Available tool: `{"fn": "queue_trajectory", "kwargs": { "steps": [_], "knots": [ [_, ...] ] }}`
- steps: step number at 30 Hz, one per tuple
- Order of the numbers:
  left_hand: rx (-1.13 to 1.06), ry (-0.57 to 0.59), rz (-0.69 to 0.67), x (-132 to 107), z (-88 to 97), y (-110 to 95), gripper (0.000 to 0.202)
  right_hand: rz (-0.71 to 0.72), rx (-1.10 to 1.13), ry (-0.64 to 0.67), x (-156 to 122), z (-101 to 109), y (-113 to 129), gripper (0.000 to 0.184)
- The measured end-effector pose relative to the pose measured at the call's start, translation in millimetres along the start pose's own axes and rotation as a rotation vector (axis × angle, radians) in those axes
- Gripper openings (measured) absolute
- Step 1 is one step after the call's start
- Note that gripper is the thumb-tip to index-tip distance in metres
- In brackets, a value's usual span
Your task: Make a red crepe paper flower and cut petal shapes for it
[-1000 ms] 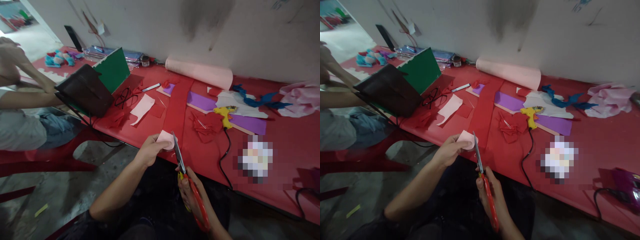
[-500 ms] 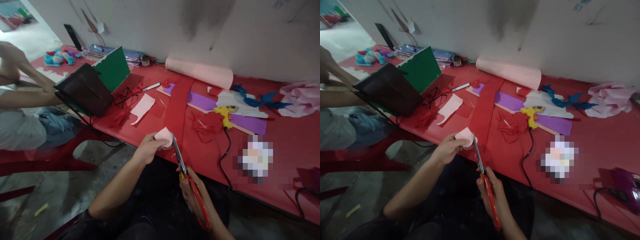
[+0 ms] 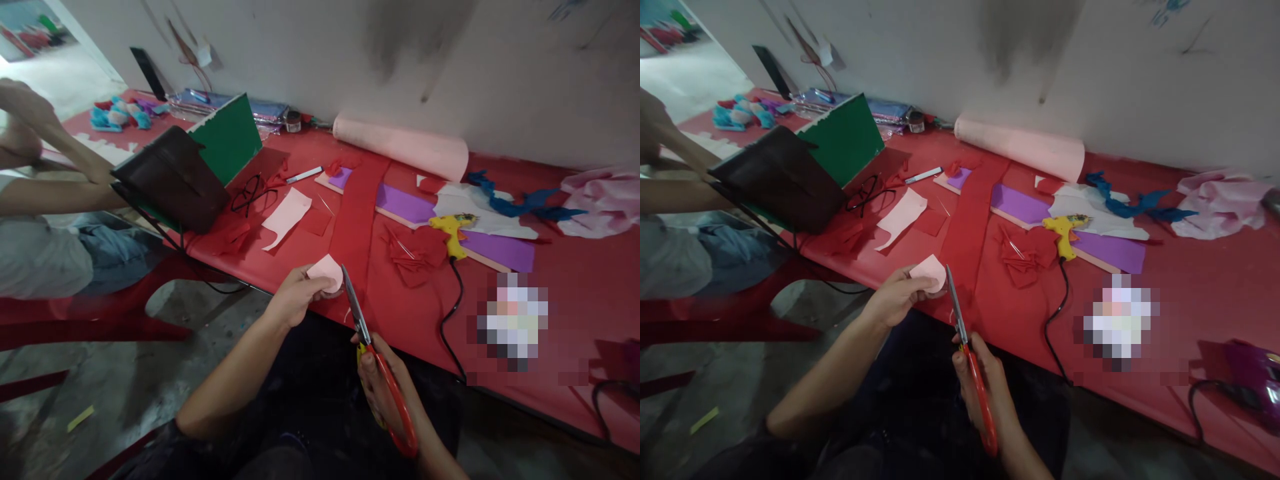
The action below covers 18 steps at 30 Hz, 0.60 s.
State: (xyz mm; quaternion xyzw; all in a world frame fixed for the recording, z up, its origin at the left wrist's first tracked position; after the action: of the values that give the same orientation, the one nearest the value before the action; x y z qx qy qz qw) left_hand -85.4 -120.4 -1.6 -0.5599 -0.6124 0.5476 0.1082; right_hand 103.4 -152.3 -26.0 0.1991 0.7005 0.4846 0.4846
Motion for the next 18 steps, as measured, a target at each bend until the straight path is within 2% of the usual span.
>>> {"fn": "queue_trajectory", "kwargs": {
  "steps": [6,9,13,16,18],
  "knots": [
    [0.023,0.009,-0.037,3.6,8.4,3.1,0.014,-0.108,0.197,0.018,-2.9,-0.1,0.4,0.056],
    [0.049,-0.007,-0.032,3.6,12.7,3.6,0.014,-0.152,0.378,0.131,-3.0,0.5,0.5,0.056],
    [0.026,0.116,0.083,-4.4,3.1,8.3,0.025,-0.196,0.582,0.354,-4.5,-3.8,8.5,0.058],
    [-0.028,0.242,0.155,-11.3,-9.9,15.2,0.035,-0.208,0.671,0.436,-7.0,-7.3,15.3,0.056],
    [-0.028,0.24,0.139,-11.5,-11.6,15.8,0.03,-0.201,0.688,0.451,-9.9,-9.2,16.6,0.06]
  ]
}}
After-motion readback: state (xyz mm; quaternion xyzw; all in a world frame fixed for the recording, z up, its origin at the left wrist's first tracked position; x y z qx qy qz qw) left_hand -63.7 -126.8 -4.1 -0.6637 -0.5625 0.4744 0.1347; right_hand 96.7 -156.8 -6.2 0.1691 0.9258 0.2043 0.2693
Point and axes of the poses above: each hand's wrist, its own x-axis towards the middle knuckle, its own z-axis out of the back of the hand, y = z × x, the point moved 6 cm from there along x, towards the middle knuckle, and after that the axes turned 5 degrees about -y, right-handed, at the moved point
